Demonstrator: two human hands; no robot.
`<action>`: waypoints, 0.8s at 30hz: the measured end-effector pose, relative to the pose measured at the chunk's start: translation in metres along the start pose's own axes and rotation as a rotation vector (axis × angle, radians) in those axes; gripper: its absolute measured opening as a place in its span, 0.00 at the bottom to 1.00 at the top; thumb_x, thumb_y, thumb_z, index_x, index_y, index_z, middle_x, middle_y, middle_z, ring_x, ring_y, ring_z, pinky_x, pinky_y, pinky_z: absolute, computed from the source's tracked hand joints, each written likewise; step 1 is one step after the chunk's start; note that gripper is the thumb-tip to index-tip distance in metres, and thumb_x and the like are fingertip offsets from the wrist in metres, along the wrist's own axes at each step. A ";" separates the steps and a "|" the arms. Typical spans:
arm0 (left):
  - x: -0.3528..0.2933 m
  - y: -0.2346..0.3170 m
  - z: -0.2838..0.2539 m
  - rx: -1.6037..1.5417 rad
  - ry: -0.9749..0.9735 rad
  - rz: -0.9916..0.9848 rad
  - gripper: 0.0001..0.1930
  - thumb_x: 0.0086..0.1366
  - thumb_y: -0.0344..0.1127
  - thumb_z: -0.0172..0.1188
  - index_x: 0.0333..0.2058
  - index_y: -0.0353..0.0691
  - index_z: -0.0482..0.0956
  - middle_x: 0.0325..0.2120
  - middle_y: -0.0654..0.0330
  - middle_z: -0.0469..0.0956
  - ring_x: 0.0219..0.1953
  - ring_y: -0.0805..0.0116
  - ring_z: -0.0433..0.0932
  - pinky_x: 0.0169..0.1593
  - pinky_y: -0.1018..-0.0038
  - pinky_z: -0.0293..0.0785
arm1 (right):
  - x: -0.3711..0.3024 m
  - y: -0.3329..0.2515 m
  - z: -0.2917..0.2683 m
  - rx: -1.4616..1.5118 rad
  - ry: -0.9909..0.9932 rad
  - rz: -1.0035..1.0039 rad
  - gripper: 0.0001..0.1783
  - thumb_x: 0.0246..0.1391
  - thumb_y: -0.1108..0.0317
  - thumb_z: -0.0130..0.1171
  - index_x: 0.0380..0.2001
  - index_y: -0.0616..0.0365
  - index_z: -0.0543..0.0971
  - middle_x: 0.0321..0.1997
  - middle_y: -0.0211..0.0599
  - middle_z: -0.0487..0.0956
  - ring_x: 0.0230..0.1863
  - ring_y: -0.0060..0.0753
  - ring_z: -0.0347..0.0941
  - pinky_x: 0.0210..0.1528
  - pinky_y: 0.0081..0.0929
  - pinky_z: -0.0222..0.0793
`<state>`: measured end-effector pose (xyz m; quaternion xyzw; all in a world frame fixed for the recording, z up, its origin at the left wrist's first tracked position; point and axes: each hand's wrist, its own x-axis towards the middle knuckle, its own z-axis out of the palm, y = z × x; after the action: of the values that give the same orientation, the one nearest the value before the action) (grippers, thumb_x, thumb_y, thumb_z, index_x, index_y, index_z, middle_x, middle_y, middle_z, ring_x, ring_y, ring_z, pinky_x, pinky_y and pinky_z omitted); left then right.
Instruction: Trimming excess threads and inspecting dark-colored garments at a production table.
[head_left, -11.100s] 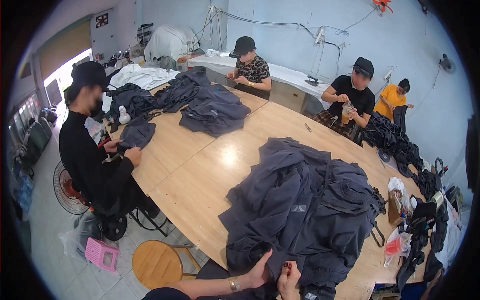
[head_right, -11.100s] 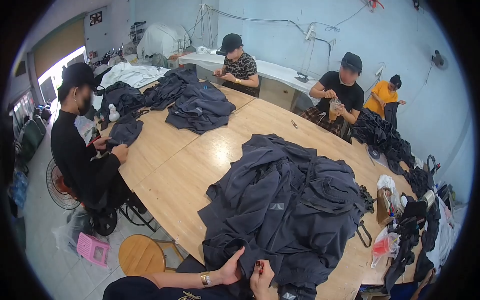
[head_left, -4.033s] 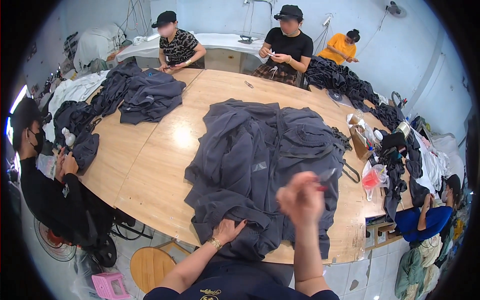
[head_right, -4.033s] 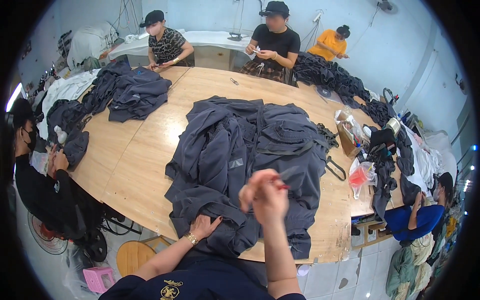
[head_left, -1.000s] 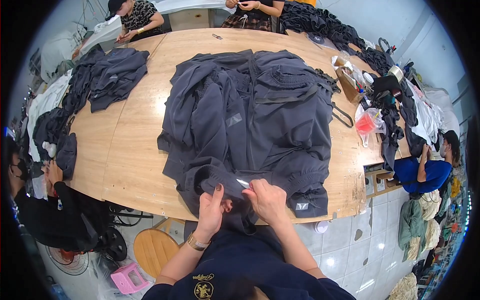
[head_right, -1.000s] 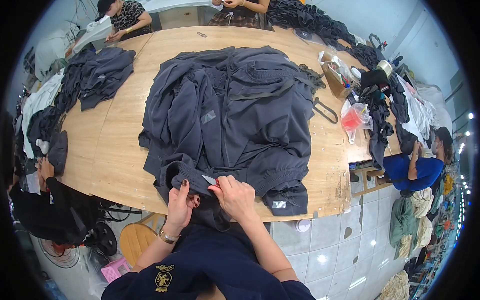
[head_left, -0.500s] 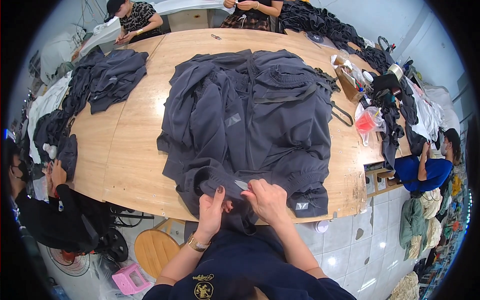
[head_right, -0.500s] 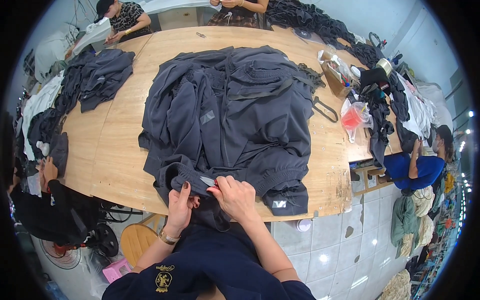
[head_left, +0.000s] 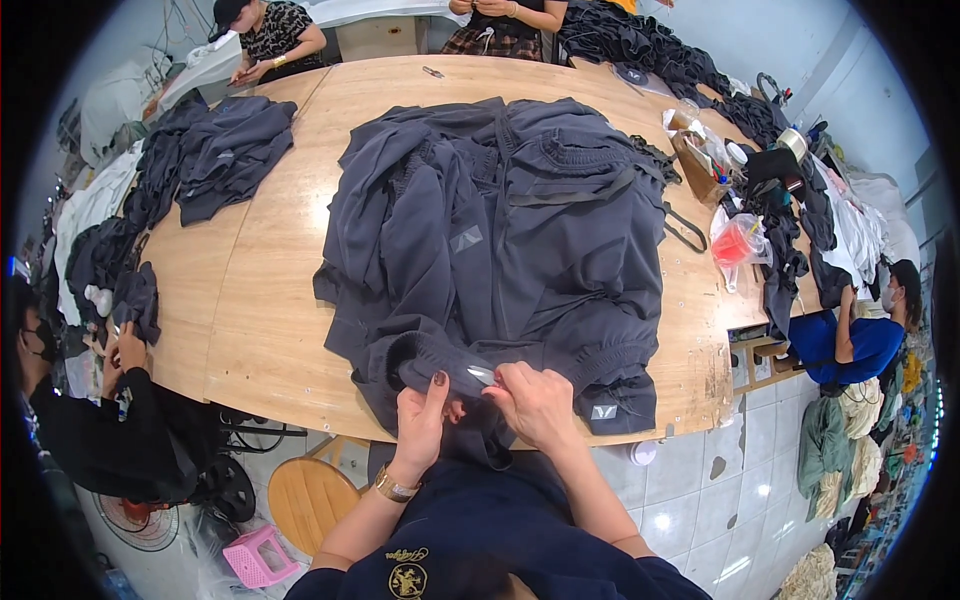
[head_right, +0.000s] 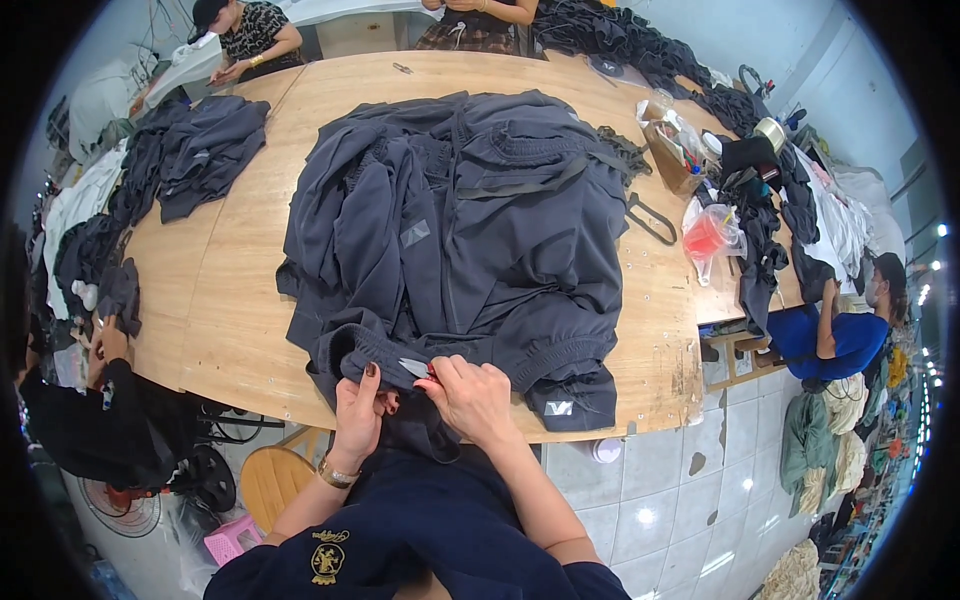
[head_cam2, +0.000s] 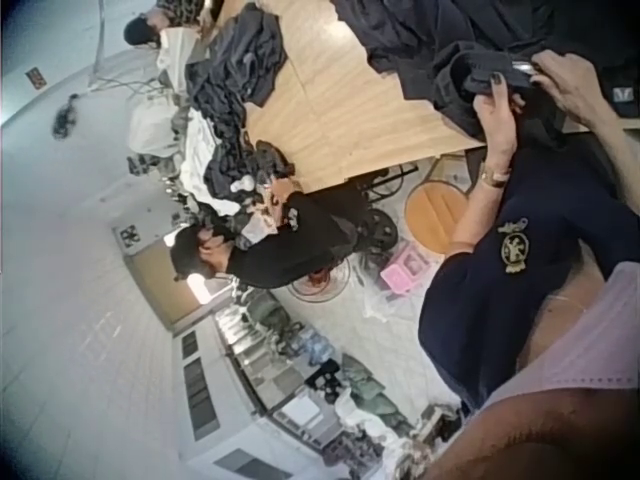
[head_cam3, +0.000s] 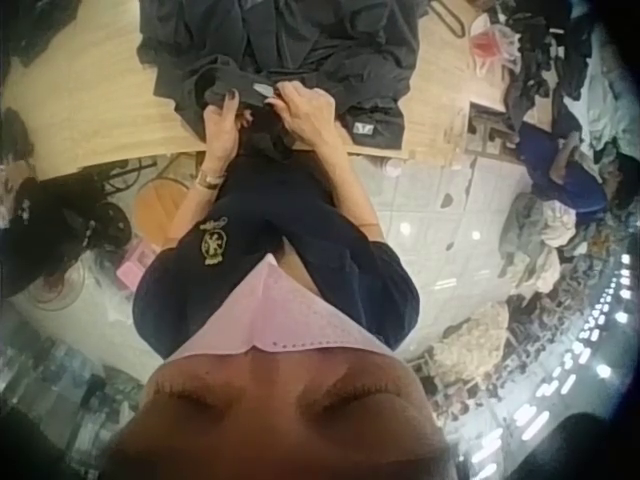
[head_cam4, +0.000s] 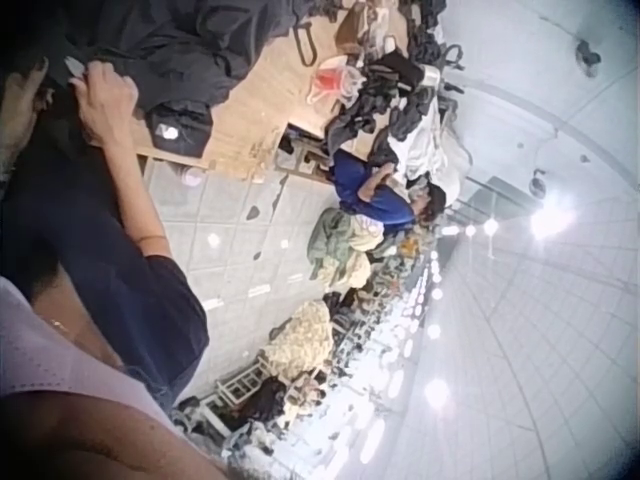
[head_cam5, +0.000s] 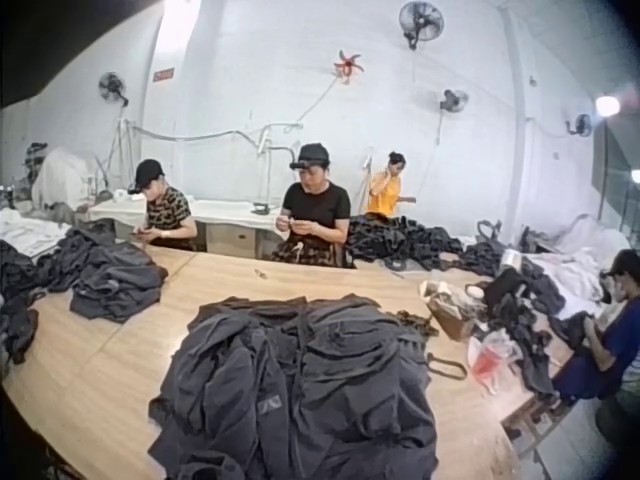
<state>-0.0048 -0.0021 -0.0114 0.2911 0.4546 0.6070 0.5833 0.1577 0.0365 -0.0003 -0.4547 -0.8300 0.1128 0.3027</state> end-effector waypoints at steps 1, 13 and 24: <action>0.000 -0.001 -0.001 0.036 -0.009 0.012 0.16 0.66 0.43 0.52 0.27 0.36 0.76 0.19 0.63 0.75 0.19 0.79 0.71 0.24 0.82 0.64 | 0.001 0.000 -0.001 0.000 0.000 0.000 0.14 0.51 0.54 0.56 0.28 0.53 0.73 0.23 0.29 0.73 0.21 0.35 0.70 0.24 0.28 0.60; -0.001 0.000 -0.003 0.110 -0.043 0.043 0.17 0.67 0.43 0.51 0.31 0.33 0.76 0.22 0.61 0.77 0.21 0.77 0.74 0.25 0.83 0.67 | 0.000 0.001 0.002 -0.014 -0.012 -0.007 0.14 0.51 0.54 0.56 0.29 0.54 0.73 0.22 0.29 0.73 0.21 0.34 0.70 0.24 0.28 0.60; -0.003 -0.016 0.003 -0.032 -0.166 0.030 0.13 0.69 0.35 0.46 0.43 0.31 0.73 0.37 0.54 0.77 0.36 0.65 0.80 0.31 0.77 0.79 | 0.010 -0.019 0.015 0.668 0.107 0.214 0.11 0.48 0.73 0.60 0.36 0.61 0.72 0.25 0.39 0.76 0.22 0.30 0.74 0.25 0.22 0.68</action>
<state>0.0053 -0.0063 -0.0235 0.3377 0.3905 0.5967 0.6144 0.1313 0.0353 0.0003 -0.4204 -0.6778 0.3850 0.4643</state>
